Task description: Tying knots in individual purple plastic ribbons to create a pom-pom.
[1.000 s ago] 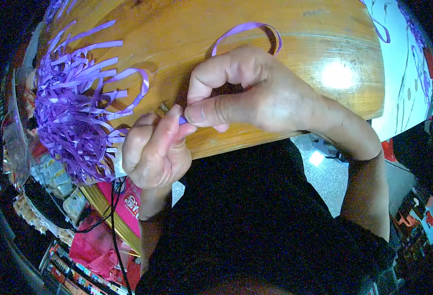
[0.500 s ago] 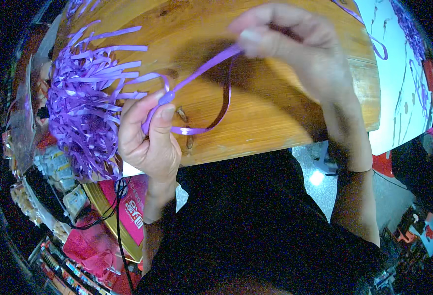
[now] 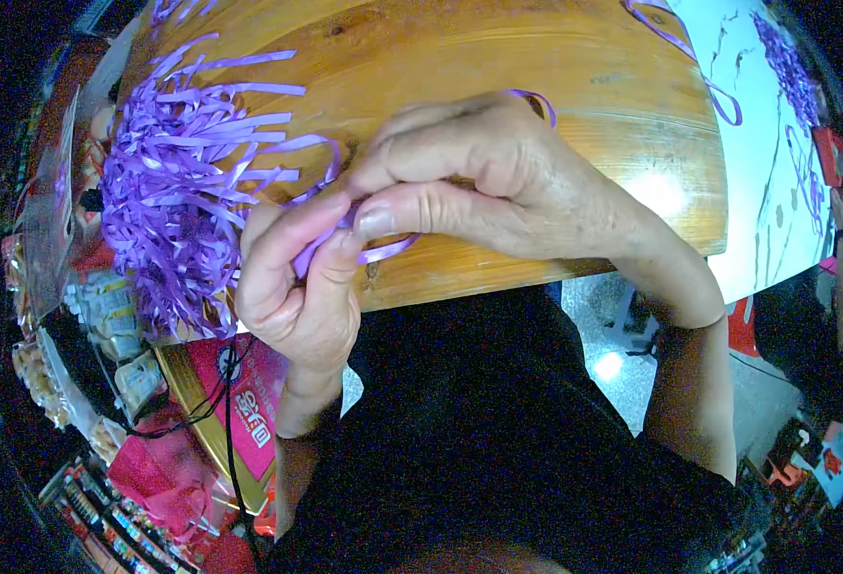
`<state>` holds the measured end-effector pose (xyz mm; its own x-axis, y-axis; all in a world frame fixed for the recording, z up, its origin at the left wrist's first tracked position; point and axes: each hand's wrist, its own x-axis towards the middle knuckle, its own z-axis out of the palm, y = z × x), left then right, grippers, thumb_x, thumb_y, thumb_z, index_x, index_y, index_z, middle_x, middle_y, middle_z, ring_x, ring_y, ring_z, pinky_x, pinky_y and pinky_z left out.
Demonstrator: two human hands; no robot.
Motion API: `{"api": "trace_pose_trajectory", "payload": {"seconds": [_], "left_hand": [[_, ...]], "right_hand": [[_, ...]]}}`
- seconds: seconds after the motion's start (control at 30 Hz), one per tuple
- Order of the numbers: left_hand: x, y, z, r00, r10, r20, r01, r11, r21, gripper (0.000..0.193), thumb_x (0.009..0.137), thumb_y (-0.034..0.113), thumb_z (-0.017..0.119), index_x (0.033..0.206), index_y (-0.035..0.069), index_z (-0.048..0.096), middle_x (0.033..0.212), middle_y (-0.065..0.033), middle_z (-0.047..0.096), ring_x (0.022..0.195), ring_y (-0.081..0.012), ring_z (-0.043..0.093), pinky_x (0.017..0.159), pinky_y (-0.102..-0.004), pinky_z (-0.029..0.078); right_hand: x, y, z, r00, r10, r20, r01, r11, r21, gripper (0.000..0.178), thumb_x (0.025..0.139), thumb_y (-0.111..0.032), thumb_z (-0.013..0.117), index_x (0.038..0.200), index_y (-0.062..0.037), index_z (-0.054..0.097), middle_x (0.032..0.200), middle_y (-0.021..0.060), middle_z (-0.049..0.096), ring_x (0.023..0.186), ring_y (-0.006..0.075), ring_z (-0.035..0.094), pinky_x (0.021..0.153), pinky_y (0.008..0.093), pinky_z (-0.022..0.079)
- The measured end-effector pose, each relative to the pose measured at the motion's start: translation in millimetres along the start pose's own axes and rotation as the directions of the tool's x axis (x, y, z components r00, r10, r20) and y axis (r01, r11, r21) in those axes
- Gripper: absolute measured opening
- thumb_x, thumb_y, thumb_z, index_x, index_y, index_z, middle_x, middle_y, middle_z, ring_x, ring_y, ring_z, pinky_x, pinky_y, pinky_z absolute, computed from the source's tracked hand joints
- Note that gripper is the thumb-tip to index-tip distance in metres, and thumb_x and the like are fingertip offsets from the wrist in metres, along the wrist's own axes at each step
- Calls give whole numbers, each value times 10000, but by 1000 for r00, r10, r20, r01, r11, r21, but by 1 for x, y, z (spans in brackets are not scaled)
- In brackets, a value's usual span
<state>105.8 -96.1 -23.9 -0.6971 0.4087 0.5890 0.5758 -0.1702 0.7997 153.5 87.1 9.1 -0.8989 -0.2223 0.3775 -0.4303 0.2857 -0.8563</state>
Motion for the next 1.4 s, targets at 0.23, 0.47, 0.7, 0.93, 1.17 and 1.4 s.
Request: {"api": "trace_pose_trajectory", "payload": {"seconds": [0.23, 0.47, 0.7, 0.93, 1.17, 1.4], "left_hand": [[4, 21, -7, 989, -145, -1, 145, 987, 68, 240, 735, -34, 680, 969, 15, 659, 834, -56, 552, 714, -132, 515, 633, -223, 408], [1, 20, -30, 956, -265, -126, 278, 955, 101, 150, 829, 40, 605, 973, 15, 638, 873, -54, 577, 875, -155, 519, 816, -284, 402], [11, 30, -14, 996, -32, 81, 16, 982, 188, 249, 832, 25, 589, 1073, -19, 543, 1014, -110, 558, 928, -207, 516, 814, -300, 414], [0, 29, 5, 892, -446, 75, 447, 846, -290, 227, 789, -6, 648, 1006, 4, 581, 876, -57, 528, 736, -90, 501, 621, -194, 389], [6, 21, -2, 980, -189, 60, 189, 982, 9, 159, 769, -5, 672, 922, 14, 632, 823, -32, 531, 703, -92, 473, 598, -196, 376], [5, 24, 0, 989, -142, 46, 141, 990, 22, 180, 762, 1, 683, 935, 20, 637, 843, -39, 539, 727, -98, 491, 596, -194, 377]], "right_hand": [[-8, -12, 6, 984, 159, -78, -151, 983, 105, 146, 769, -57, 657, 891, 22, 642, 804, 94, 617, 769, 210, 581, 706, 304, 434], [-8, -18, 2, 998, 27, -57, -29, 999, -25, 167, 785, -31, 633, 943, 16, 657, 794, 92, 604, 781, 188, 583, 706, 264, 452], [-8, -19, 6, 991, -45, -127, 28, 991, -132, 195, 780, -15, 632, 970, 22, 652, 838, 104, 605, 741, 188, 585, 651, 263, 452], [-8, -18, 8, 959, -226, -174, 162, 933, -321, 212, 746, -6, 666, 954, 28, 644, 806, 121, 614, 698, 200, 594, 610, 276, 450], [-8, -17, 10, 975, -137, -177, 97, 972, -215, 212, 747, -25, 674, 948, 34, 638, 784, 114, 612, 677, 189, 583, 596, 270, 440], [-9, -12, 6, 981, -128, -146, 98, 976, -194, 182, 754, -17, 664, 927, 32, 640, 772, 123, 613, 669, 187, 585, 607, 270, 449]]}}
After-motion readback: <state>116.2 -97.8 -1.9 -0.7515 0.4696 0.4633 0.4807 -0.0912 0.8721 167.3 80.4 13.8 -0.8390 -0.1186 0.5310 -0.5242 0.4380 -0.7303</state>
